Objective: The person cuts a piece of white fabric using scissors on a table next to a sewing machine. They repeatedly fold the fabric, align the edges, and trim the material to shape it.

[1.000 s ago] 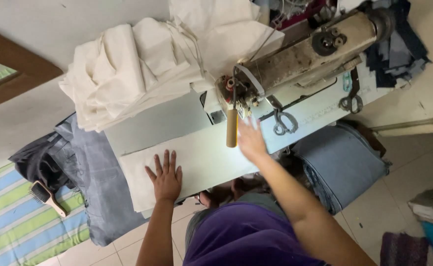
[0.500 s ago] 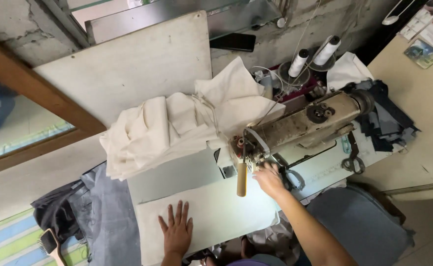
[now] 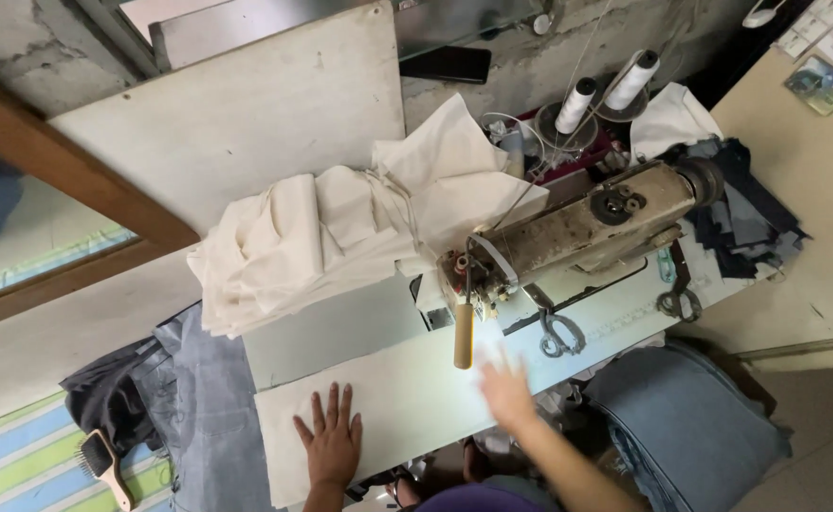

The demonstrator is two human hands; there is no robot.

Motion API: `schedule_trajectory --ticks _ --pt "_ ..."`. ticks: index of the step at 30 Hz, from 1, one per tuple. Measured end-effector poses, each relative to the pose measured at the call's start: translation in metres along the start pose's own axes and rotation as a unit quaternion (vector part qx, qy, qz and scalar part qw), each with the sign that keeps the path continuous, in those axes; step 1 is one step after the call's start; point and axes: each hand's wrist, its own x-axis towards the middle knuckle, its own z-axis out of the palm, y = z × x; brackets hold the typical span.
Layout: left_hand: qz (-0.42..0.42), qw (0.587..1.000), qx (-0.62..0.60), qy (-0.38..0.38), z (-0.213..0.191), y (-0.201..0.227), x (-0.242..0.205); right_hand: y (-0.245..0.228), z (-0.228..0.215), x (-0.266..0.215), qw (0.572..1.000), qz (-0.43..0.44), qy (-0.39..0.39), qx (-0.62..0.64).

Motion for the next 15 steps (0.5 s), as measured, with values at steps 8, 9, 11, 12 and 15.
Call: schedule_trajectory --ticks 8,9,11,12,15 --pt "0.085 0.985 -0.074 0.133 -0.010 0.052 0.018 0.177 0.015 0.039 0.926 0.095 0.329 0.158" --pt "0.083 0.984 -0.032 0.152 -0.004 0.056 0.015 0.186 0.017 0.042 0.934 0.095 0.314 0.143" --pt "0.083 0.982 0.008 0.171 -0.033 0.053 0.014 0.194 0.020 0.041 0.941 0.098 0.299 0.127" --pt "0.055 0.994 -0.076 -0.053 -0.068 0.044 0.017 0.192 0.022 0.036 0.941 0.080 0.317 0.086" --pt "-0.015 0.949 -0.139 -0.281 -0.104 0.014 0.004 0.167 0.032 0.024 0.945 0.066 0.312 0.070"
